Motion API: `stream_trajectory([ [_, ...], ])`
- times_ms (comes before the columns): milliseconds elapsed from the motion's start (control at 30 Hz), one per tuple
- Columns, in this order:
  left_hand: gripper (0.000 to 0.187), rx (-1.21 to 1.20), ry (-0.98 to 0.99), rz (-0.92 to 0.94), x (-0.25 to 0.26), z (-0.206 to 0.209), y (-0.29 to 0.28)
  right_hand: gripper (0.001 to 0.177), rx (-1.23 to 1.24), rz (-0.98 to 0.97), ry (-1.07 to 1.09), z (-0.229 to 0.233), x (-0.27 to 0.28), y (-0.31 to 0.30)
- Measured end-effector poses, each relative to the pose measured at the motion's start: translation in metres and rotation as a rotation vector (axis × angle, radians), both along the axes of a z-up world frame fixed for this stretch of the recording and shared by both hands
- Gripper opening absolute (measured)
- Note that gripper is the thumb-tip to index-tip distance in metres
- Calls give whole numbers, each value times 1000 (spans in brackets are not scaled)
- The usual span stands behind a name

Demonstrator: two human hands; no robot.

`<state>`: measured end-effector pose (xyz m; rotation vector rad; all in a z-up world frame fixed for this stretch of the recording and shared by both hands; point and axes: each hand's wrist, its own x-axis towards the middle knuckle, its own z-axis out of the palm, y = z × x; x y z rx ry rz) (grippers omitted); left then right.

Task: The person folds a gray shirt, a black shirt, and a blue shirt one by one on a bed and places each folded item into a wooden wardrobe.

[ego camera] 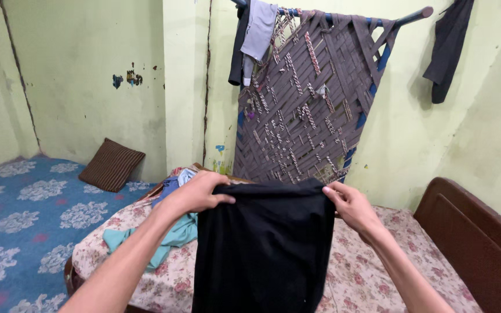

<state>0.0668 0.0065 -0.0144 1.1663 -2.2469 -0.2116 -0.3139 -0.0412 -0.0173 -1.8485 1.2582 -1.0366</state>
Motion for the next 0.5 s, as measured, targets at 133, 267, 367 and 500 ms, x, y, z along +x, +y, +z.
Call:
stream_trajectory([
  [133, 43, -23, 110, 113, -4, -15, 3, 35, -369, -148, 278, -18, 8, -8],
  [267, 46, 270, 326, 60, 8, -17, 10, 60, -670, 229, 538, -23, -22, -22],
  [367, 51, 295, 199, -101, 22, -17, 4, 41, -587, 240, 753, -26, -46, -32],
  [500, 48, -49, -69, 35, 23, -39, -6, 33, -353, 142, 779, -60, -51, -39],
])
